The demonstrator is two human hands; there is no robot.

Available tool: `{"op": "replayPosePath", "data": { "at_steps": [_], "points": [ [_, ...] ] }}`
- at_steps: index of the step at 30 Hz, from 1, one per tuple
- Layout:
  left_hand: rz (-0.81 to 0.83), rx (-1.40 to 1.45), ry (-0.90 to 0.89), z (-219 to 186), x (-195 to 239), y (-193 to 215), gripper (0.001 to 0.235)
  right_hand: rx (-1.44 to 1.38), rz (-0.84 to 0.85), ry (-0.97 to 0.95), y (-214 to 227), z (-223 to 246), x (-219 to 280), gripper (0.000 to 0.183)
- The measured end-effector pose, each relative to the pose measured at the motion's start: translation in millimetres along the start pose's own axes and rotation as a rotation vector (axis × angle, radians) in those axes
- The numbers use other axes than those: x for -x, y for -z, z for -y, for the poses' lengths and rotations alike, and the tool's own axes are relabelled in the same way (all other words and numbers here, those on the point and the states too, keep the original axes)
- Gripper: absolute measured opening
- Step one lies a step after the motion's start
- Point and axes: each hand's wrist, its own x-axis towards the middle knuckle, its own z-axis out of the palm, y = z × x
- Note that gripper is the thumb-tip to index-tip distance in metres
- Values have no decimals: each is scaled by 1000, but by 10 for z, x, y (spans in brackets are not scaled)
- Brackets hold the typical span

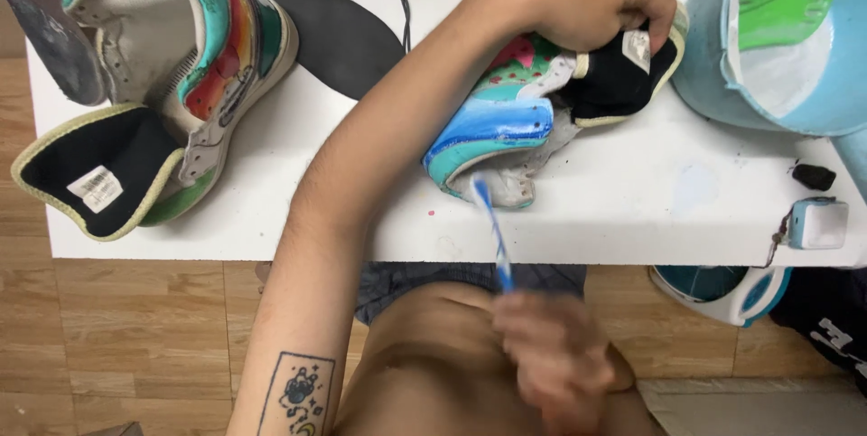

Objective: Applying white liquid to the interior of a sneaker using a toothbrush

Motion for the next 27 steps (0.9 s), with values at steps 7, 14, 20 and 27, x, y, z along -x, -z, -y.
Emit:
{"op": "replayPosePath", "data": {
  "at_steps": [7, 14, 20, 27],
  "points": [
    [-56, 103, -151, 326, 20, 26, 34, 184, 69, -307, -120, 233, 18, 21],
    [3, 54, -59, 116, 42, 58, 39, 314, 140, 379, 41, -275, -12, 44],
    [47, -38, 8, 0, 40, 51, 37, 192, 57, 34, 27, -73, -179, 19],
    [89, -35, 159, -173, 94, 78, 48, 141, -263, 193, -178, -403, 179, 59]
  ]
}}
